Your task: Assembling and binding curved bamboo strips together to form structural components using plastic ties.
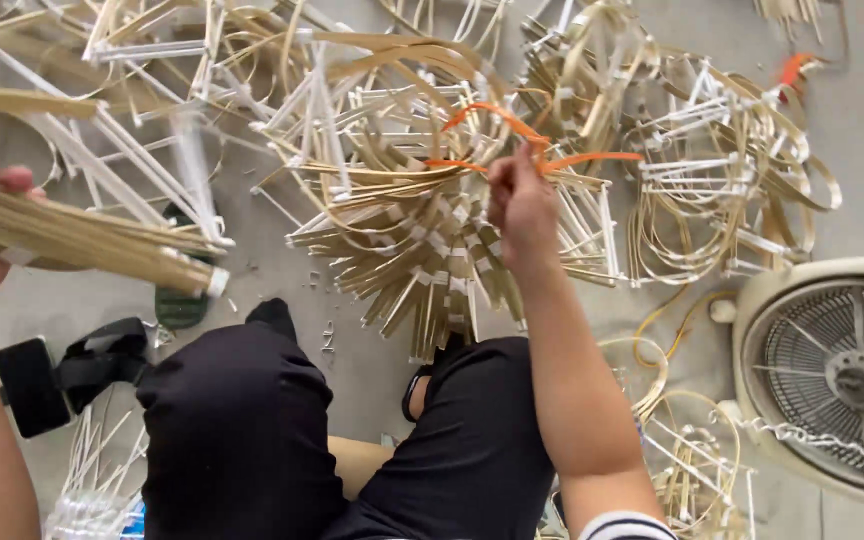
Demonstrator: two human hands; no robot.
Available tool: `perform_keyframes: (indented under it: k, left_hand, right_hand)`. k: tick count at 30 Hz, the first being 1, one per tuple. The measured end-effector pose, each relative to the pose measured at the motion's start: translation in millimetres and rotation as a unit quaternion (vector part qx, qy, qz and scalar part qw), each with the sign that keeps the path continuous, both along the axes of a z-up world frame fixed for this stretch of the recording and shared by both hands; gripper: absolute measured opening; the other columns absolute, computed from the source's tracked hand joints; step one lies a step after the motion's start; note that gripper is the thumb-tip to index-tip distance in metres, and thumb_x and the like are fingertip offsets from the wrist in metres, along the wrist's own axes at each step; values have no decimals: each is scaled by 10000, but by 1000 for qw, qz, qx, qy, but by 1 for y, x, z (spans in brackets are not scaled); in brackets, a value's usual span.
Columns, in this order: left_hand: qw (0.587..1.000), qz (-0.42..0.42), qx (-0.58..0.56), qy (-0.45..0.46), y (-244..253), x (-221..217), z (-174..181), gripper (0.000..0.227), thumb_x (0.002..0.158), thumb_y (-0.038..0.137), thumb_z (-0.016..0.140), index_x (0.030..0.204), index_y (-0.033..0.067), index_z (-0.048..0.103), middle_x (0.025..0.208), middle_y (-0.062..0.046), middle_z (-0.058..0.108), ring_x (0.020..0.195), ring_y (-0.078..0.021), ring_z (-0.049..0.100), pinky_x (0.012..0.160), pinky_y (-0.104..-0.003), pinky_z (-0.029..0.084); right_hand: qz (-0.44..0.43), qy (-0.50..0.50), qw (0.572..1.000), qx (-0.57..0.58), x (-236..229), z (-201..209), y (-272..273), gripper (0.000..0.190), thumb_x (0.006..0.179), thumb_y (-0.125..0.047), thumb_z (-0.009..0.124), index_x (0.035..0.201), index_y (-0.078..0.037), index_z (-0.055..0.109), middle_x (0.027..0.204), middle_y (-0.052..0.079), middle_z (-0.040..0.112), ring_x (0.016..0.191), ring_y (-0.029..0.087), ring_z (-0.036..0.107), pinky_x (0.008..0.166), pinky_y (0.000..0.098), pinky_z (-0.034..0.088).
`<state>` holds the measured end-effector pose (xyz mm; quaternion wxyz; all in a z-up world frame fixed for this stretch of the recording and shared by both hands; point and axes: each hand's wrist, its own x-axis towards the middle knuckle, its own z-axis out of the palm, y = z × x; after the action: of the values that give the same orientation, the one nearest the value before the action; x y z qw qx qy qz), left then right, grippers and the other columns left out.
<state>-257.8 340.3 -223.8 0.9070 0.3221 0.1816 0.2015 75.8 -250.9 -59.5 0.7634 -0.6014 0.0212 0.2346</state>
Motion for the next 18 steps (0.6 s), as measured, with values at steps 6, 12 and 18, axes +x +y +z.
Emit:
perform_keyframes:
  k: [6,12,18]
  left_hand:
    - [942,-167,232,-178,-155,122,214,239,1143,329,587,1314,189,680,1108,-10,738,1141,-237,709,1186,-457,541]
    - [759,-254,554,230,-336,220,243,241,910,197,682,1105,90,773,951,-21,777,782,-130,738,698,-317,577]
    - [704,-304,633,109,-369,225,201,527,769,203,733,1279,80,683,1037,-152,753,939,-274,727,805,-409,555]
  right_hand:
    - [94,-84,987,-100,-29,18,13,630,1082,-565,357,715,-132,631,552,-82,354,492,58,299,454,252,208]
    - [172,-156,972,-43,-46,12,19,581,1108,-516,410,823,-80,668,682,-72,424,625,39,341,567,235,262]
    - [161,-94,980,75,-57,31,20,537,1123,-482,396,877,-73,642,722,-50,480,602,52,328,555,251,264]
